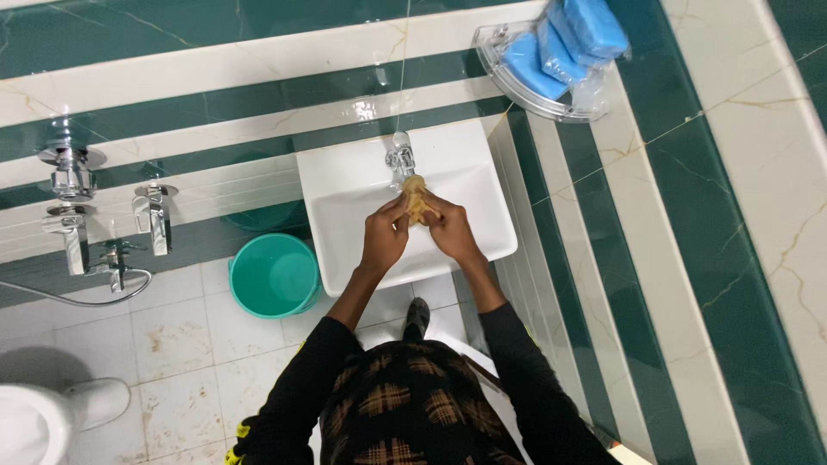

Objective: The person wipes down several sink basins, faucets, and a toilet using a cloth, moving between the different fixtures in the bathroom.

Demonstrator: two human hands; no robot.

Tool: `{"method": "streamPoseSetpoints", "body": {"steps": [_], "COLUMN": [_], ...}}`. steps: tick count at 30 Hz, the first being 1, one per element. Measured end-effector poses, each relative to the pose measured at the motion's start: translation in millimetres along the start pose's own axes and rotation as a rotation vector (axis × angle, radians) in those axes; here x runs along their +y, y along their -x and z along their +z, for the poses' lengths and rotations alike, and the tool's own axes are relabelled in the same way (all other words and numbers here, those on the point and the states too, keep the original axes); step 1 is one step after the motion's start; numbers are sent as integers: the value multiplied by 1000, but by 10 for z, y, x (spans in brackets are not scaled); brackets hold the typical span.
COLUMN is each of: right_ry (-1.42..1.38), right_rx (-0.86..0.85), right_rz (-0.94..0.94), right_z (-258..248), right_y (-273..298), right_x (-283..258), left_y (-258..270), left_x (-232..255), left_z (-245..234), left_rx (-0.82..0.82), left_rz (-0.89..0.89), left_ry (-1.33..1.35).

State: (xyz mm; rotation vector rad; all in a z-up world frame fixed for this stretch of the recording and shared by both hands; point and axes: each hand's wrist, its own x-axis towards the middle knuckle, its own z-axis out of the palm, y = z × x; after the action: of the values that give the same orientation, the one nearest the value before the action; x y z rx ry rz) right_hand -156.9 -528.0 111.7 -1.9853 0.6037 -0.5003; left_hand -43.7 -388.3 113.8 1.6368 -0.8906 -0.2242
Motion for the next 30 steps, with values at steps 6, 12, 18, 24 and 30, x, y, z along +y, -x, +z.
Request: {"method": "streamPoseSetpoints", "body": {"steps": [6,12,18,24,30], "right_ry": [26,137,478,396,624], "right_rx": [96,77,-60,-25,166], "right_rz": [-193,-50,-188,-205,-325], "right_z": [137,368,270,842,1584], "right_y": [-387,-436,173,-165,-826], "right_x": [12,-290,-492,-578,-5], "left_y": [-387,-560,38,-111,-669], "left_x": [-188,-351,-254,-480,-1110], "left_z": [19,201,-165,-914,-905], "left_rx": [109,289,33,161,-96], "left_rz": [-80,-32,46,67,241], "left_ry": [-23,-20,-81,-144,-385]}}
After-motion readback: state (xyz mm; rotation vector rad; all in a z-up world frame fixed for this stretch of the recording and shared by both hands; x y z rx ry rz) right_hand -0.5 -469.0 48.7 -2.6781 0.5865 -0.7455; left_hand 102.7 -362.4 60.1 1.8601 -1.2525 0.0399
